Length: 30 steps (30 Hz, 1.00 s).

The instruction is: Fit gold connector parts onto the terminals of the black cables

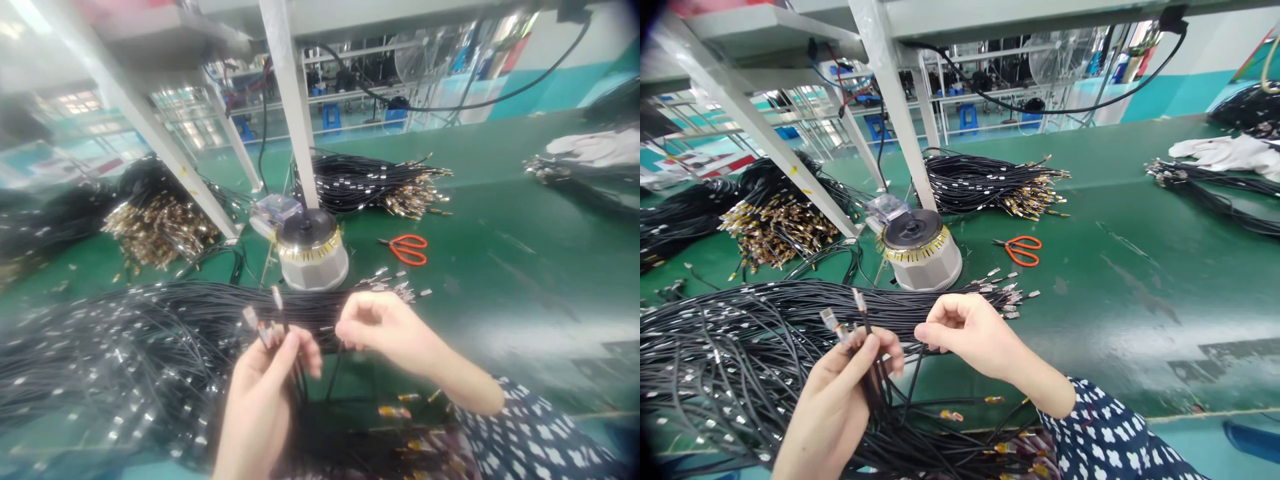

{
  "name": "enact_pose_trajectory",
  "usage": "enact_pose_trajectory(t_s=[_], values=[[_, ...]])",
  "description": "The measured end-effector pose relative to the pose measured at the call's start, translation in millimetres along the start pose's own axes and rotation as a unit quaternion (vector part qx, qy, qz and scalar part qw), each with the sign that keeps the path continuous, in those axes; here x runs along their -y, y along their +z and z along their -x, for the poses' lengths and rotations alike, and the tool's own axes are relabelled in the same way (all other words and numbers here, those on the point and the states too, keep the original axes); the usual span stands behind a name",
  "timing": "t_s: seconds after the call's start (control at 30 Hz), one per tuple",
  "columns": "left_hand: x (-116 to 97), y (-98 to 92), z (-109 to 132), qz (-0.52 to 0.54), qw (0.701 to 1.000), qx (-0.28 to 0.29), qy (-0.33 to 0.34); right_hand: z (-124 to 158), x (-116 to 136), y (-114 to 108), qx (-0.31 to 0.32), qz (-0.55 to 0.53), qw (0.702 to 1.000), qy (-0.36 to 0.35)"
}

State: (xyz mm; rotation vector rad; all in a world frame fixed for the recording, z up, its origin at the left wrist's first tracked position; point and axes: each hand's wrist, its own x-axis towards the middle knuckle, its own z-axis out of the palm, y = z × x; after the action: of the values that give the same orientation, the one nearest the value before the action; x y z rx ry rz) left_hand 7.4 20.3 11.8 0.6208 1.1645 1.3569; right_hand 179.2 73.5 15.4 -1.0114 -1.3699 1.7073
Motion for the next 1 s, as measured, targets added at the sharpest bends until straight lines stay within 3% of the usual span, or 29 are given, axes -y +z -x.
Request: enact_pose_trajectory(t_s=[0.17, 0.23, 0.33, 0.4, 0.47, 0.53, 0.73, 0.83, 1.0], values=[[-4, -2.2, 1, -0.063, 0.99, 0.094, -0.084, 0, 6, 1, 0.064, 0.026, 0.998, 0.009], [0, 1.3, 2, -0.106, 0.987, 0.091, -0.083, 0, 7, 4, 0.07, 0.02, 0.997, 0.002], [6, 7.4, 3, -0.088, 0.992, 0.058, -0.071, -9, 9, 1, 0.064, 0.024, 0.998, -0.006], [7, 9.8, 2, -0.059, 0.996, 0.033, -0.056, -26, 9, -10, -0.004, 0.047, 0.998, -0.04], [8, 10.7, 2, -0.041, 0.998, 0.01, -0.043, -49, 10, -25, -0.173, 0.082, 0.974, -0.118], [9, 10.4, 1, -0.03, 0.999, -0.003, -0.039, -73, 11, -41, -0.237, 0.09, 0.958, -0.135], [14, 9.0, -1, -0.016, 0.999, 0.01, -0.047, -113, 16, -57, -0.245, 0.115, 0.957, -0.107], [14, 8.1, -2, -0.021, 0.998, 0.018, -0.048, -115, 17, -54, -0.247, 0.13, 0.954, -0.112], [13, 7.0, -2, -0.028, 0.998, 0.014, -0.053, -106, 15, -47, -0.294, 0.157, 0.923, -0.193]])
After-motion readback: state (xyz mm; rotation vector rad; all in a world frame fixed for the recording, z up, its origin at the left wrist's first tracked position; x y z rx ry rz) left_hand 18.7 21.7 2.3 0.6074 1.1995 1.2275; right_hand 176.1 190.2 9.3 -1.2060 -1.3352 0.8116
